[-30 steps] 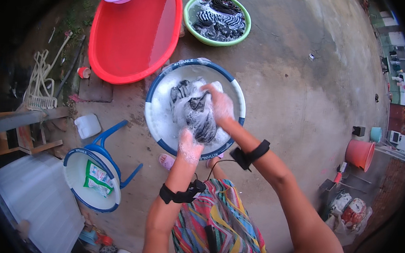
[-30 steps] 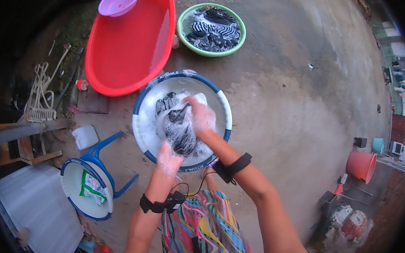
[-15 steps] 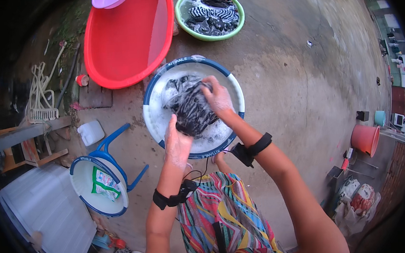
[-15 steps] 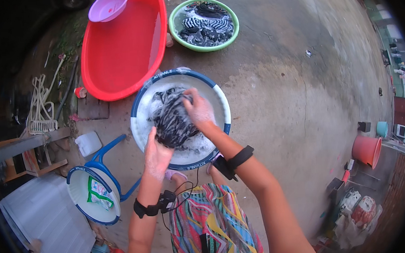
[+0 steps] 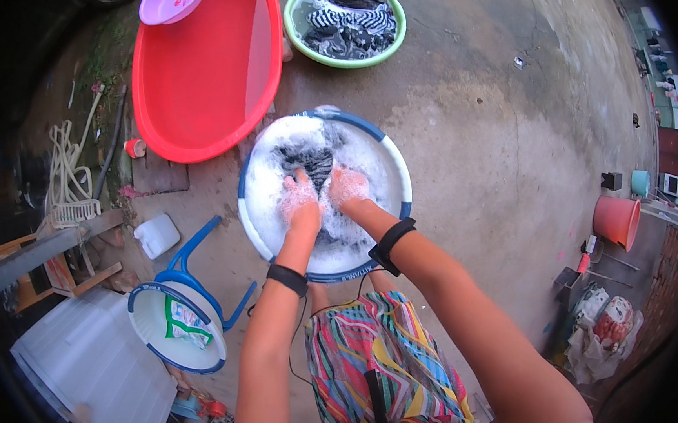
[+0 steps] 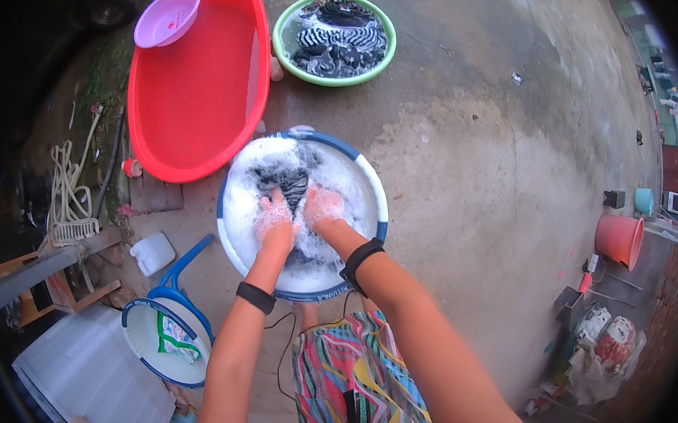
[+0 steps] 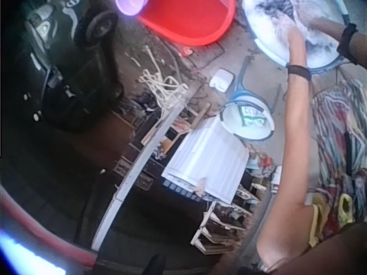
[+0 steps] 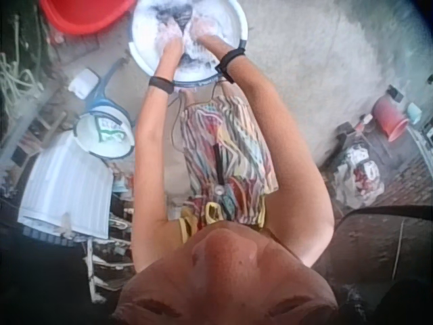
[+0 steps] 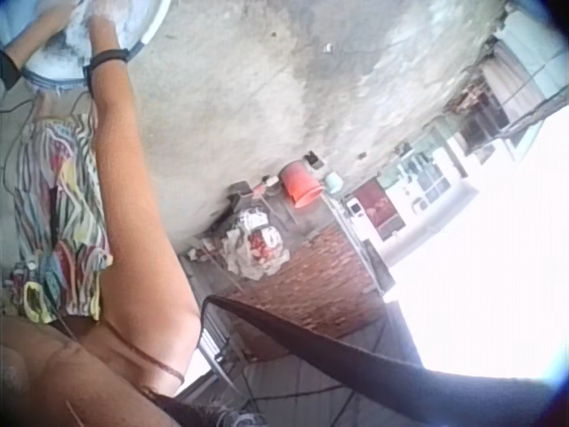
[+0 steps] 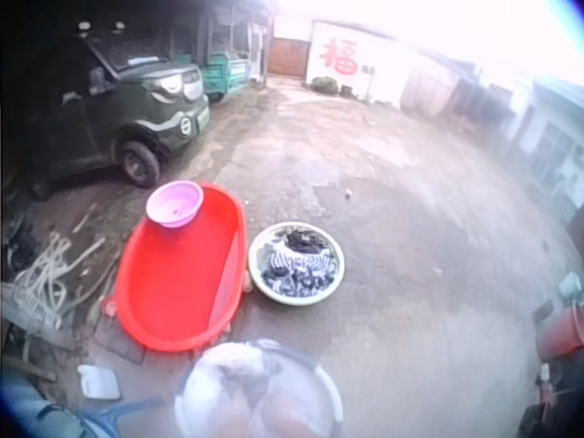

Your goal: The person picks up dark clothing from a washing machine and puts it into a bucket of soapy water, then washes the clothes by hand.

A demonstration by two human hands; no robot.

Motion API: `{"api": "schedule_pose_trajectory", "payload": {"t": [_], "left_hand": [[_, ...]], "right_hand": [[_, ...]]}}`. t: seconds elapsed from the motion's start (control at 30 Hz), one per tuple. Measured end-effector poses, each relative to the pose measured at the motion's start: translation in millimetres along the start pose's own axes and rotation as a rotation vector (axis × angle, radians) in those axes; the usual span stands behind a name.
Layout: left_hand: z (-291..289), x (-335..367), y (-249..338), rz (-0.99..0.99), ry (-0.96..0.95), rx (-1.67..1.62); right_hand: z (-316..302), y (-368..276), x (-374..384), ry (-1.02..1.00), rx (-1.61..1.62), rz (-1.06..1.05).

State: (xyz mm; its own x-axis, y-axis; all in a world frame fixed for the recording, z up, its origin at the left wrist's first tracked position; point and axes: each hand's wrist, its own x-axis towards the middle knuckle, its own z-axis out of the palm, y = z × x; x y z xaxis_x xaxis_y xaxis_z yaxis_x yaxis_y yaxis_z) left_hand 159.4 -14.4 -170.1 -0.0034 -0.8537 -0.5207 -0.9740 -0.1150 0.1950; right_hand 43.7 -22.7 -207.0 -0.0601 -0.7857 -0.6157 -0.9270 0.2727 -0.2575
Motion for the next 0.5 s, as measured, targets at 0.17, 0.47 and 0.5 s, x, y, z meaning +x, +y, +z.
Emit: {"api": "schedule_pose_trajectory", "payload": {"t": [0.17,0.47,0.5], "left_hand": [[50,42,-3,0.063,-0.012,0.175],[80,45,-11,0.09,-0.019,0.182],[75,44,-10,0.115,0.046,0.21]], "right_hand": [[12,8,30,-0.133,-0.152,-0.015],[40,39,28,-0.27,-0.13,-0.118],[40,39,26,-0.258,-0.098,-0.123]]}}
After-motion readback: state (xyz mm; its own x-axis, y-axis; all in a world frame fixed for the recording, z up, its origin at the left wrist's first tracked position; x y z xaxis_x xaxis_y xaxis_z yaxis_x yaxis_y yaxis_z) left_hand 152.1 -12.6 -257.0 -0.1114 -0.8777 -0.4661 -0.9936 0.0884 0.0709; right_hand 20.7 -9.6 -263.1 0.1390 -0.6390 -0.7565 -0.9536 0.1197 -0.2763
